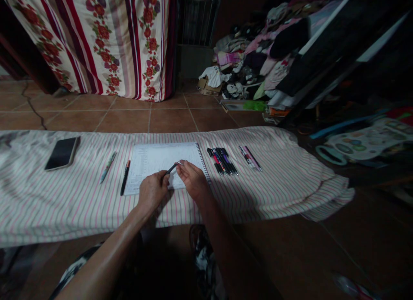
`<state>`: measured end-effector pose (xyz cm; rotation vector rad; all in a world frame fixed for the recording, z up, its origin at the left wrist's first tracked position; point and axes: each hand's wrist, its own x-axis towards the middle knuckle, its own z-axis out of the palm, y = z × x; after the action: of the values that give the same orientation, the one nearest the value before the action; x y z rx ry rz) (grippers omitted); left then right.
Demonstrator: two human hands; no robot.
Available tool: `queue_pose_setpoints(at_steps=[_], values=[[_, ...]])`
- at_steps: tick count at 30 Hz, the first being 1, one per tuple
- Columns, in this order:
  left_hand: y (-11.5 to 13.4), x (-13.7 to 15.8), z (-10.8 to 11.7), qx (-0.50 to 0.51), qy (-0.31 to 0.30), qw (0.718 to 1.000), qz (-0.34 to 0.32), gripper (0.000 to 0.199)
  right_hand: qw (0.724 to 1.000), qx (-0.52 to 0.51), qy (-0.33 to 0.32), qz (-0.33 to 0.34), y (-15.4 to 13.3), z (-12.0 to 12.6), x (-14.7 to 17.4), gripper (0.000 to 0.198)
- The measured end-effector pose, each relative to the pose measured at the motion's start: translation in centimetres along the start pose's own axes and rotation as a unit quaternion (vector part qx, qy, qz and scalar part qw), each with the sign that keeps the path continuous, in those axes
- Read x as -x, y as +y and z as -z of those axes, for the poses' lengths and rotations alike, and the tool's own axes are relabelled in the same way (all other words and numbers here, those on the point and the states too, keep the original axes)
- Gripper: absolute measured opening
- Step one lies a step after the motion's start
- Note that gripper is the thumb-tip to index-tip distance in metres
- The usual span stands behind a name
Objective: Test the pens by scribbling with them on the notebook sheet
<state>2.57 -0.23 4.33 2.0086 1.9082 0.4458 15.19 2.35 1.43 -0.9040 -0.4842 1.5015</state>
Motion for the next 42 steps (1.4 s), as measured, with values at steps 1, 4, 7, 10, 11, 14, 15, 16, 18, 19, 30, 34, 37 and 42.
queue_pose_setpoints(at_steps=[1, 4, 7, 10, 11, 14, 15, 16, 18, 19, 30, 34, 37, 42], values=[[0.0, 0.0, 0.0, 0.006, -0.003, 1.0, 0.002, 0.034, 1.0, 0.003, 0.001, 0.006, 0.0, 0.1, -0.1, 0.02], [0.0, -0.1, 0.1, 0.0, -0.013, 1.0, 0.011, 0.033, 0.999, 0.023, 0.0, 0.022, -0.1, 0.6, -0.4, 0.022], [0.0, -0.1, 0.2, -0.023, -0.015, 1.0, 0.015, 0.033, 0.995, 0.082, 0.017, 0.053, -0.1, 1.3, -1.0, 0.026], [-0.2, -0.2, 0.2, -0.042, -0.015, 0.999, 0.016, 0.034, 0.973, 0.187, 0.05, 0.123, -0.2, 2.4, -1.9, 0.026], [-0.2, -0.2, 0.2, -0.048, -0.016, 0.999, 0.016, 0.034, 0.966, 0.214, 0.055, 0.138, -0.3, 2.9, -2.1, 0.024], [-0.4, -0.2, 0.1, -0.064, -0.016, 0.998, 0.014, 0.034, 0.92, 0.351, 0.052, 0.165, -0.7, 4.2, -2.6, 0.011], [-0.4, -0.2, 0.1, -0.067, -0.015, 0.998, 0.013, 0.034, 0.89, 0.416, 0.049, 0.182, -0.9, 4.5, -2.7, 0.01], [-0.5, -0.2, 0.0, -0.068, -0.014, 0.998, 0.012, 0.034, 0.851, 0.481, 0.049, 0.203, -1.0, 4.8, -2.7, 0.012], [-0.5, -0.2, 0.0, -0.07, -0.009, 0.997, 0.009, 0.034, 0.772, 0.583, 0.052, 0.249, -1.2, 5.1, -2.5, 0.017], [-0.5, -0.2, -0.1, -0.071, -0.009, 0.997, 0.007, 0.034, 0.736, 0.62, 0.054, 0.267, -1.2, 5.1, -2.4, 0.018], [-0.2, -0.2, -0.3, -0.079, -0.027, 0.996, 0.013, 0.034, 0.624, 0.729, 0.035, 0.28, -0.9, 5.2, -2.3, 0.025], [-0.2, -0.1, -0.3, -0.075, -0.023, 0.997, 0.012, 0.033, 0.62, 0.733, 0.027, 0.277, -1.0, 5.4, -2.3, 0.025], [-0.2, -0.1, -0.3, -0.076, -0.028, 0.997, 0.01, 0.034, 0.623, 0.729, 0.022, 0.282, -1.0, 5.6, -2.3, 0.025], [-0.1, -0.1, -0.3, -0.079, -0.029, 0.996, 0.001, 0.033, 0.63, 0.716, 0.006, 0.301, -1.0, 5.8, -2.2, 0.025]])
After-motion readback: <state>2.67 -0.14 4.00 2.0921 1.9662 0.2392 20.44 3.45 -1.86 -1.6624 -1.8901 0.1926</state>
